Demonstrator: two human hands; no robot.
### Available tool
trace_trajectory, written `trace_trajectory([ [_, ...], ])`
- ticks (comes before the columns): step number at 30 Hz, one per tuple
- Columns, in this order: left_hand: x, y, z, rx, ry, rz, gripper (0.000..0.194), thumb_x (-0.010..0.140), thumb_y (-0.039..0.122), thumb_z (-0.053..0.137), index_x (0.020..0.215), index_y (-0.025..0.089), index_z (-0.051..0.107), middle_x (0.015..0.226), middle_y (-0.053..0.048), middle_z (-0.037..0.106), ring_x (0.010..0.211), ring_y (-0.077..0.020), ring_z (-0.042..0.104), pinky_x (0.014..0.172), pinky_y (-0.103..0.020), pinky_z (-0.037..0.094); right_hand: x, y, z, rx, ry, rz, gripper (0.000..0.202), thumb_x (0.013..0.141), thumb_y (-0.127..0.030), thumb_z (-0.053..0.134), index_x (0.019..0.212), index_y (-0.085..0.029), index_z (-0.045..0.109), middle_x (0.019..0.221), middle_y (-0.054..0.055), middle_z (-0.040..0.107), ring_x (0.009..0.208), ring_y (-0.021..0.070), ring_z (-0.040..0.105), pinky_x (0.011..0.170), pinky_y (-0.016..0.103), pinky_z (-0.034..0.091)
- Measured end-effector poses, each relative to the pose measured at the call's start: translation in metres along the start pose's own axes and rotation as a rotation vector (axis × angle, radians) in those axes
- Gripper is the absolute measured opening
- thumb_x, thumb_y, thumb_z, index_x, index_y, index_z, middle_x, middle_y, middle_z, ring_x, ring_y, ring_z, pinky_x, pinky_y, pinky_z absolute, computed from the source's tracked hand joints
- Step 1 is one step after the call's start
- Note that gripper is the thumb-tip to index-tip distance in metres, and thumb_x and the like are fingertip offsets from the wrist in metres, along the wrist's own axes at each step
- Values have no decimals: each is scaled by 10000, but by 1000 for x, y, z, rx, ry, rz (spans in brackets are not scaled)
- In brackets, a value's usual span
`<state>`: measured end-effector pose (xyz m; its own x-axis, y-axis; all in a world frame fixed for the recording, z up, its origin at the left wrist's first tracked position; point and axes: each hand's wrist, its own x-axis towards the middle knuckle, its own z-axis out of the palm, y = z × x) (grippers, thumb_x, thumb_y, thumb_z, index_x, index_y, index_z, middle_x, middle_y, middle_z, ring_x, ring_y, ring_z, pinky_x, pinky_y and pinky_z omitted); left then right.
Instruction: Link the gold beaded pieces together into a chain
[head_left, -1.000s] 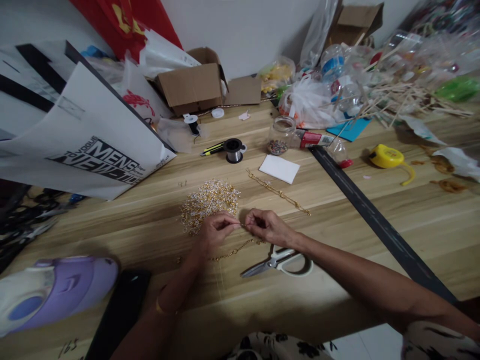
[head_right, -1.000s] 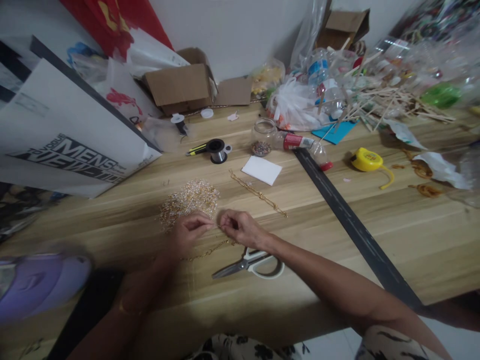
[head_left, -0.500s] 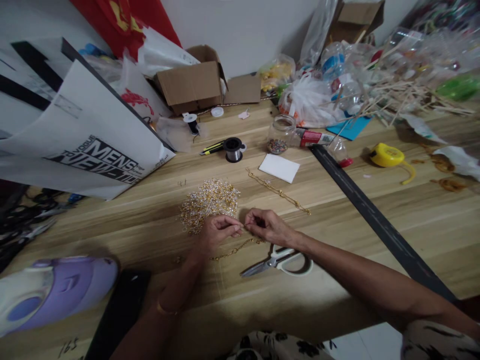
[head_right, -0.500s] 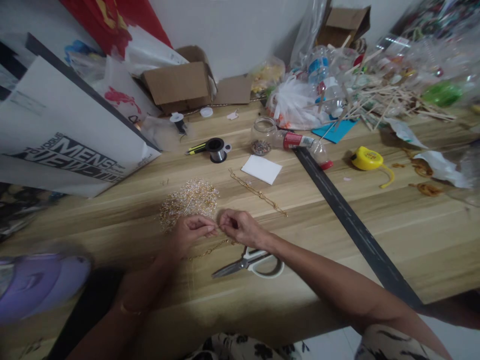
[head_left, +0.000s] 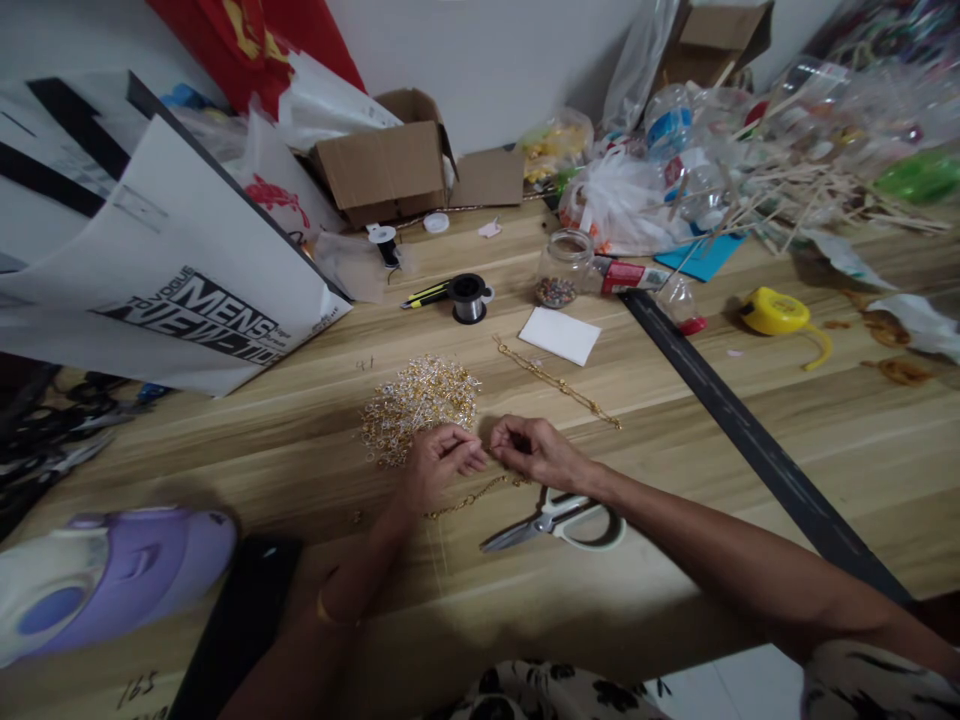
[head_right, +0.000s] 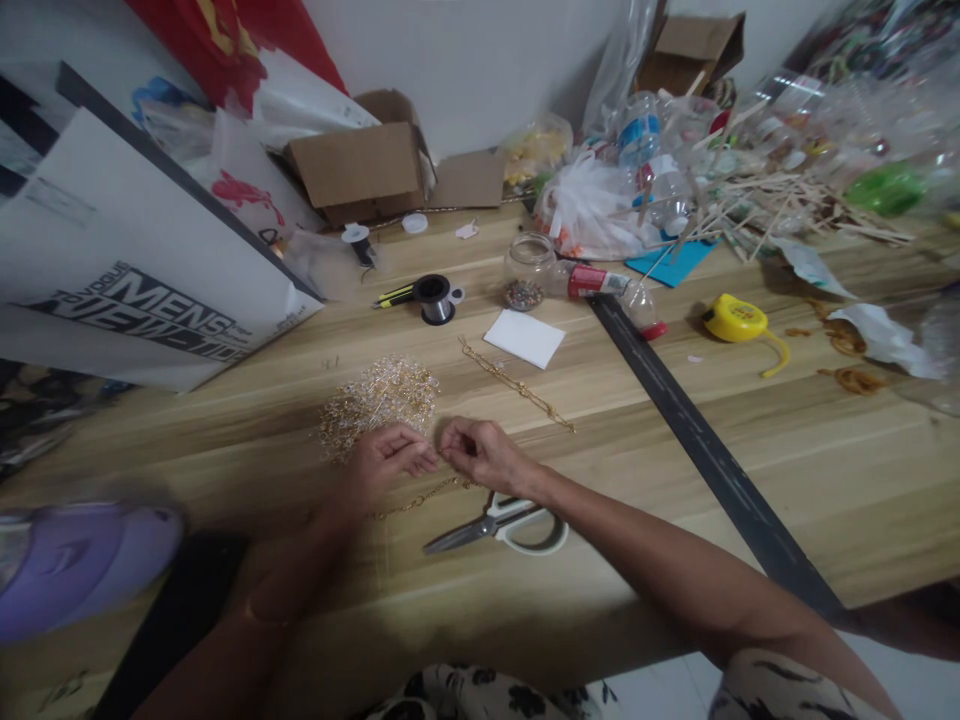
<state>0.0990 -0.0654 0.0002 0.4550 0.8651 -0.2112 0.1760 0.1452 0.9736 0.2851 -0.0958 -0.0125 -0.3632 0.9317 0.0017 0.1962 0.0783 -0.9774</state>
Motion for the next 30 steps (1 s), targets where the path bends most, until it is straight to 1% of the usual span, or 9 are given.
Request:
trace_trajectory([
  [6, 0, -1, 2, 7, -16, -13, 191, 709, 313, 652, 715, 125, 622, 659, -40, 699, 564, -140, 662, 490, -203, 502, 0, -2, 0, -1, 6, 5, 71, 800, -203, 540, 774, -137, 539, 623, -28, 464, 541, 76, 396, 486, 180, 304],
  [9, 1, -2, 2, 11, -3, -21, 183, 689, 303, 666, 709, 124, 631, 601, -21, 670, 529, -129, 643, 472, -195, 488, 0, -2, 0, 10, 14, 14, 86, 805, -216, 538, 769, -138, 538, 616, -31, 456, 535, 77, 388, 481, 184, 301],
  [13, 2, -4, 1, 53, 15, 23, 166, 680, 293, 672, 696, 128, 657, 516, 3, 624, 474, -97, 579, 472, -185, 465, 0, -1, 1, 21, 9, 3, 76, 807, -210, 537, 780, -140, 540, 622, -30, 461, 544, 79, 391, 492, 187, 306],
  [18, 3, -6, 0, 116, 45, 90, 142, 672, 267, 674, 685, 126, 678, 526, 4, 613, 452, -75, 508, 445, -173, 397, 0, 0, 1, 28, -9, -3, 72, 811, -212, 542, 796, -141, 542, 629, -28, 462, 550, 78, 391, 502, 188, 310],
  [21, 3, -4, 1, 130, 52, 101, 126, 672, 247, 674, 682, 121, 680, 563, -6, 633, 498, -87, 532, 480, -180, 409, 0, 0, 1, 31, -5, -4, 79, 811, -217, 540, 796, -139, 539, 622, -30, 456, 541, 77, 386, 493, 187, 305],
  [25, 2, -1, 2, 82, 33, 64, 145, 676, 269, 679, 682, 125, 669, 622, -26, 675, 583, -123, 605, 558, -206, 470, 0, -1, 1, 32, -4, 0, 82, 808, -217, 538, 787, -138, 537, 617, -30, 453, 534, 79, 382, 481, 188, 302],
  [30, 2, -1, 2, 33, 8, 39, 176, 692, 305, 673, 693, 130, 652, 615, -32, 681, 570, -129, 623, 558, -219, 498, 0, -2, 0, 30, -9, 6, 89, 816, -223, 540, 790, -139, 534, 628, -28, 450, 547, 78, 382, 490, 188, 302],
])
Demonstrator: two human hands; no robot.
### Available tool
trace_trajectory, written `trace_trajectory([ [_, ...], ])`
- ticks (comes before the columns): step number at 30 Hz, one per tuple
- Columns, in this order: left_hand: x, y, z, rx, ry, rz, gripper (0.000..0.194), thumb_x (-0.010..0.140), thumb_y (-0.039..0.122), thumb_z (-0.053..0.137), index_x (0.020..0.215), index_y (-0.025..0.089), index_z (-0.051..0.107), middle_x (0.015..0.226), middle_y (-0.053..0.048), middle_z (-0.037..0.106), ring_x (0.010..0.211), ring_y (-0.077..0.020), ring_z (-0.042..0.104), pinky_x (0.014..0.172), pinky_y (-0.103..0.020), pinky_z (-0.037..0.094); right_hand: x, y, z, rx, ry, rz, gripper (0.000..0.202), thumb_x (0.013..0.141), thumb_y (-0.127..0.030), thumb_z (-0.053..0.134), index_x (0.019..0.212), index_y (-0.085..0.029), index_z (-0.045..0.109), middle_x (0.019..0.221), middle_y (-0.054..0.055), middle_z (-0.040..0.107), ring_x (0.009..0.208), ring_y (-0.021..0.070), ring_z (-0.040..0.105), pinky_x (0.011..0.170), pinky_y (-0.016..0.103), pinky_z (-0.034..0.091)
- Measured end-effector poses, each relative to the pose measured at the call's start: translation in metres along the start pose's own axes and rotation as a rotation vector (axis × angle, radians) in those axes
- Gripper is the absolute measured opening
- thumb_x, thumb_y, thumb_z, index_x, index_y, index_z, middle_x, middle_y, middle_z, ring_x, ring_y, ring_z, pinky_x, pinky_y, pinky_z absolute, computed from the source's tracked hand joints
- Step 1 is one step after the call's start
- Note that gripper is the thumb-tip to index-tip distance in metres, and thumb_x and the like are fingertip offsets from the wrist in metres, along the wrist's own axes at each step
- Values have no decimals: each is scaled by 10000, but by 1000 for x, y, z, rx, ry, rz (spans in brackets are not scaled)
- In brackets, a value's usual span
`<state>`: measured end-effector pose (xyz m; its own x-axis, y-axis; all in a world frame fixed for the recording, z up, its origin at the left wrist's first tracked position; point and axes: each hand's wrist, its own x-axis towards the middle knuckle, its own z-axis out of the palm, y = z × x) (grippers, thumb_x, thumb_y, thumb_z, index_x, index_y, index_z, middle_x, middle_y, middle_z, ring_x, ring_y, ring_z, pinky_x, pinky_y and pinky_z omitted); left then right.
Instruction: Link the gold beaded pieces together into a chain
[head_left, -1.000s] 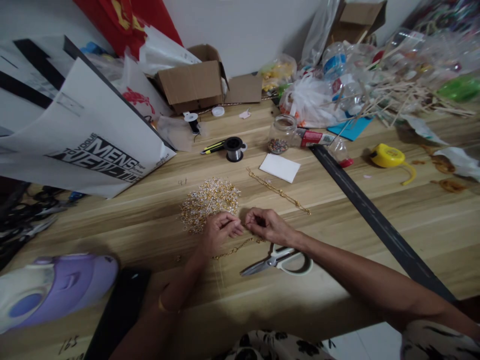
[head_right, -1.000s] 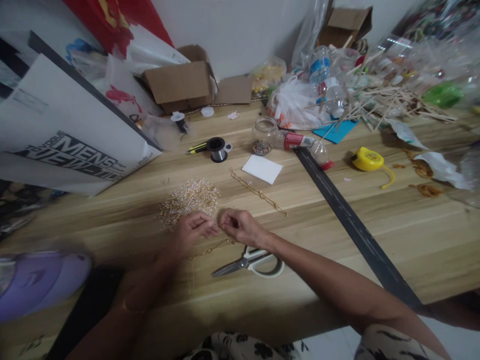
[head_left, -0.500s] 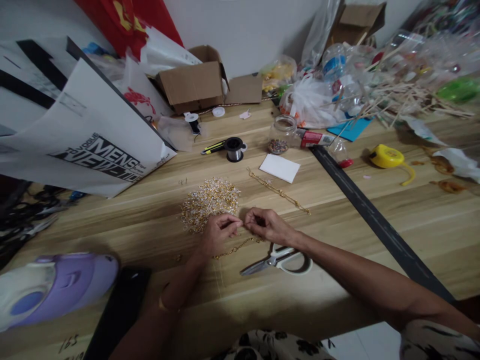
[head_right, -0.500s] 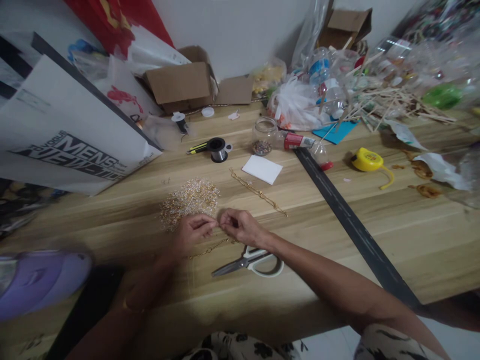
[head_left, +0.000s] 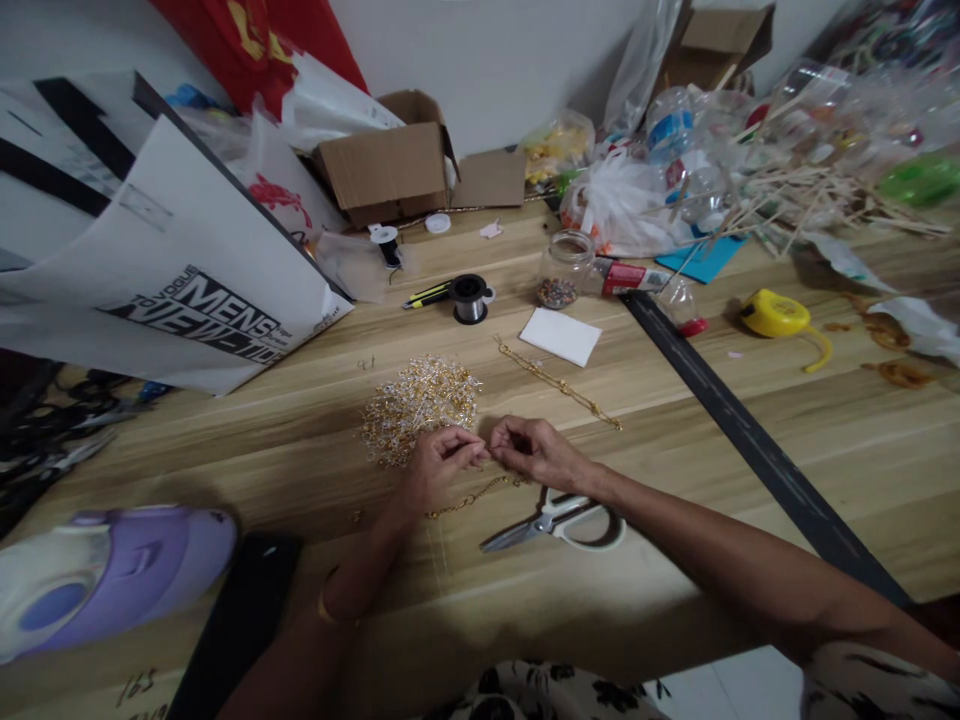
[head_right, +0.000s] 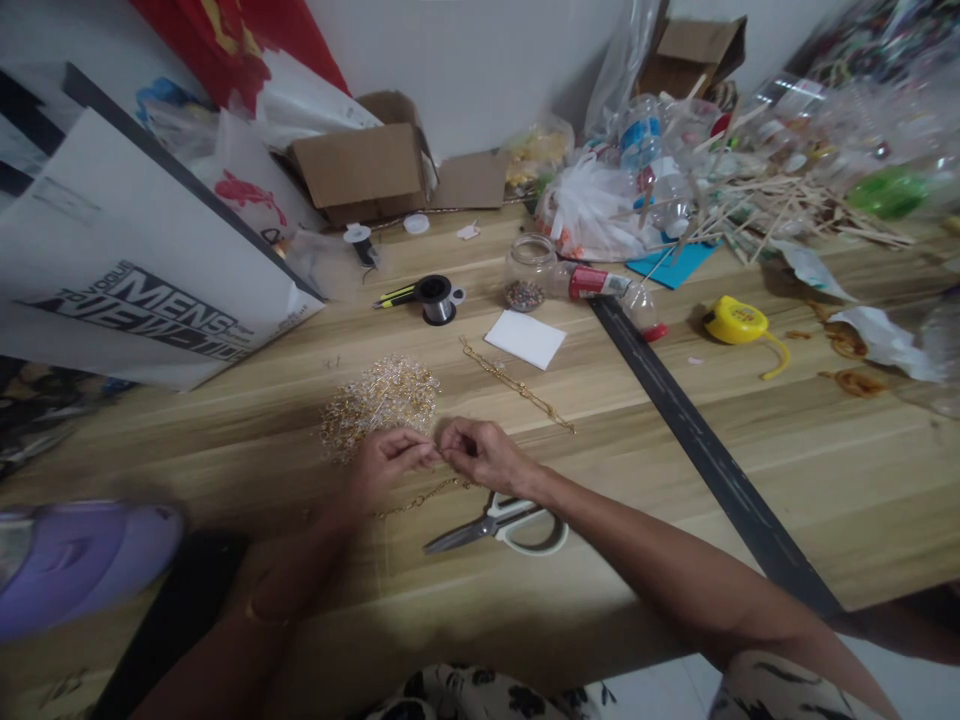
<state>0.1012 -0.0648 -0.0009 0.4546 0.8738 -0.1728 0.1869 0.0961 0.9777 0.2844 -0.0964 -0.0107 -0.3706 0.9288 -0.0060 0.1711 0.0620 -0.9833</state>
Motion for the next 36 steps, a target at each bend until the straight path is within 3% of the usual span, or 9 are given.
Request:
trace_trajectory([
  [20, 0, 5, -2, -6, 13, -3, 226, 687, 347, 669, 632, 133, 621, 515, 17, 581, 475, -77, 518, 494, -186, 453, -1, 1, 0, -22, -2, -3, 58, 813, -196, 527, 796, -140, 529, 627, -29, 456, 545, 77, 385, 491, 184, 311],
  [26, -2, 3, -2, -36, 49, 29, 214, 697, 351, 657, 703, 139, 627, 537, 15, 592, 447, -72, 499, 447, -182, 428, 0, -2, 0, -8, 0, 7, 50, 796, -184, 536, 775, -139, 530, 612, -32, 456, 534, 75, 382, 483, 186, 306],
  [29, -2, 7, -9, 11, 136, 80, 189, 719, 332, 637, 740, 144, 628, 544, 23, 584, 453, -70, 497, 452, -178, 420, 0, -2, 1, 10, 11, 23, 65, 796, -195, 541, 760, -143, 525, 612, -31, 455, 527, 73, 380, 476, 186, 303],
  [32, -1, 15, -27, 135, 286, 142, 168, 749, 318, 605, 750, 151, 625, 540, 37, 551, 457, -70, 479, 458, -174, 400, 0, -1, 2, 35, 11, 38, 71, 792, -203, 549, 764, -146, 518, 618, -32, 451, 522, 70, 376, 472, 186, 303],
  [36, -2, 26, -65, 585, 583, 224, 209, 810, 316, 521, 841, 154, 649, 732, -21, 652, 651, -130, 582, 618, -224, 456, 0, 0, 2, 53, 5, 37, 82, 787, -210, 556, 762, -146, 511, 627, -30, 454, 524, 70, 378, 473, 190, 306],
])
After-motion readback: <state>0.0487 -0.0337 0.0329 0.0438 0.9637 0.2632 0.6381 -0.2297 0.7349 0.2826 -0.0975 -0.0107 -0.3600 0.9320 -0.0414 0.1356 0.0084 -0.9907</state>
